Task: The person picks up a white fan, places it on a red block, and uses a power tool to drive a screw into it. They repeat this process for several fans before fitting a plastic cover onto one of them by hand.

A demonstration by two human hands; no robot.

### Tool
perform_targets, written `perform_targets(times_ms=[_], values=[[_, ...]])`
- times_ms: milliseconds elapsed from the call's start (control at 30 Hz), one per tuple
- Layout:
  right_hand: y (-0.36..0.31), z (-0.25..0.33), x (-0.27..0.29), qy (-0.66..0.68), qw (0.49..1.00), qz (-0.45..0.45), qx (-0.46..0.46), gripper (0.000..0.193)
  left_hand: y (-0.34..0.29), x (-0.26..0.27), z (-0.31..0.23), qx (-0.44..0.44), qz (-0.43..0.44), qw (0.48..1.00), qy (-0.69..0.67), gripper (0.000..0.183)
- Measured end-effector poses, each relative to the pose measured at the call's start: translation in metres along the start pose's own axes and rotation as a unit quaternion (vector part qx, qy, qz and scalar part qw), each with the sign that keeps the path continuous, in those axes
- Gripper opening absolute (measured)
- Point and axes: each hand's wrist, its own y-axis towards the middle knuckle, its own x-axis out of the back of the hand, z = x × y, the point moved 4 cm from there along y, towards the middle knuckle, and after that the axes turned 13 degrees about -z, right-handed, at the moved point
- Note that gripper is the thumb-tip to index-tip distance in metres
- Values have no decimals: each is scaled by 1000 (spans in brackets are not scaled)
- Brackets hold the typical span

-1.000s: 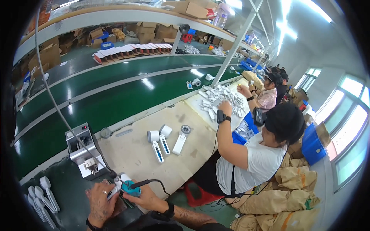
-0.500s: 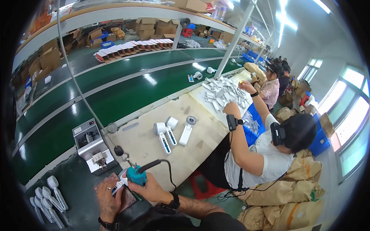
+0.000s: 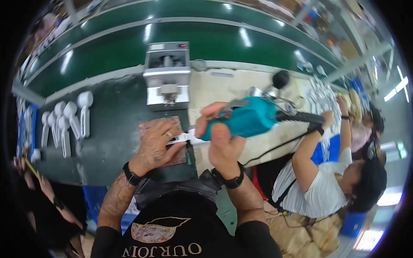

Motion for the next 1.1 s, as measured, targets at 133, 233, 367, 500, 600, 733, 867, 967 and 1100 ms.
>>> perform_targets(times_ms=[133, 233, 367, 500, 600, 733, 867, 967, 1100], values=[[2, -17, -27, 2, 999, 45, -11, 64, -12, 13, 6, 47, 28, 998, -17, 28], [8, -28, -47, -26, 999, 36, -9, 62, -14, 11, 18, 86, 75, 993, -31, 29], [23, -44, -63, -64, 997, 29, 15, 46, -20, 12, 15, 13, 16, 1000, -18, 33], [35, -68, -75, -92, 994, 46, 28, 34, -34, 13, 22, 9, -16, 1000, -21, 40], [47, -76, -94, -102, 993, 58, 20, 32, -29, 19, 30, 71, 3, 997, -39, 41], [47, -92, -97, -112, 991, 72, 21, 30, -24, 22, 27, 84, 18, 995, -47, 41], [41, -96, -95, -66, 996, 54, 9, 31, -24, 21, 27, 76, 15, 996, -47, 45], [31, -90, -97, -65, 994, 81, -30, 32, -29, 20, 30, 69, 5, 997, -39, 50], [9, -70, -67, -80, 994, 58, -55, 38, -25, 20, 28, 92, 15, 996, -7, 47]])
